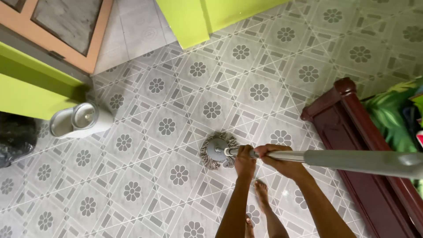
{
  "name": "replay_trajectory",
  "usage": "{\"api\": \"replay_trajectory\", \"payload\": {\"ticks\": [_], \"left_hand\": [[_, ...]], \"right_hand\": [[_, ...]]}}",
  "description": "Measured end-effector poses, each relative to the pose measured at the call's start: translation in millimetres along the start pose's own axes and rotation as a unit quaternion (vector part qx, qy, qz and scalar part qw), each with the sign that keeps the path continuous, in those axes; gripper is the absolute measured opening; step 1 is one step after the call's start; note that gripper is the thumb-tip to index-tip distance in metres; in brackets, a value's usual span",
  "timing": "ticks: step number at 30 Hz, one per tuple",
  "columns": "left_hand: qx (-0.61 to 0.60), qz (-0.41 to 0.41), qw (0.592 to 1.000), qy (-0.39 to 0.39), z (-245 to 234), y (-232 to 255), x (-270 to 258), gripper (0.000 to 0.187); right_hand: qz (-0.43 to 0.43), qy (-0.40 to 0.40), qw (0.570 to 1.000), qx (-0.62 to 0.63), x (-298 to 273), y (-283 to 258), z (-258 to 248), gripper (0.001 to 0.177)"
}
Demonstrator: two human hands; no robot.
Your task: Mopping the tiled floor in a bedroom area.
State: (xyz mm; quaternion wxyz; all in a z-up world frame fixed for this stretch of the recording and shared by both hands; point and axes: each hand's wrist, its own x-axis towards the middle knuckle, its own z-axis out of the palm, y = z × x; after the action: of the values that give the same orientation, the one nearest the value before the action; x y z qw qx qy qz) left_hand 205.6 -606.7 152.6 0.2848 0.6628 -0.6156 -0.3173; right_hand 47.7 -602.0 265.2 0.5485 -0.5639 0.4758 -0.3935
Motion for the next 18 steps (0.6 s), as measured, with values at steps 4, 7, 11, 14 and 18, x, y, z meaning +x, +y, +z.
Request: {"api": "replay_trajectory", "payload": {"ticks": [4,7,11,14,18], "left_hand": [[-0.041,-0.039,0.997,0.043,-6.0,-4.6,4.0,0.020],[-0.028,-0.054,0.997,0.049,16.9,-16.4,10.2,0.013],[0.012,-0.005,0.991,0.131,4.7,-89.3,21.0,0.021],[0.019,-0.032,0.989,0.143,-29.0,-106.9,45.8,0.023],[0.042,-0.070,0.990,0.118,-45.6,-130.2,80.2,0.010]], "right_hand": [[-0.015,-0.042,0.999,0.029,8.3,35.6,2.0,0.013],[0.054,-0.053,0.996,-0.057,7.8,70.2,-7.3,0.008],[-0.071,-0.073,0.993,0.063,30.9,103.8,48.0,0.020],[-0.108,-0.100,0.988,0.036,65.8,71.1,69.6,0.022],[-0.141,-0.144,0.978,0.050,104.7,26.4,76.1,0.038]]}}
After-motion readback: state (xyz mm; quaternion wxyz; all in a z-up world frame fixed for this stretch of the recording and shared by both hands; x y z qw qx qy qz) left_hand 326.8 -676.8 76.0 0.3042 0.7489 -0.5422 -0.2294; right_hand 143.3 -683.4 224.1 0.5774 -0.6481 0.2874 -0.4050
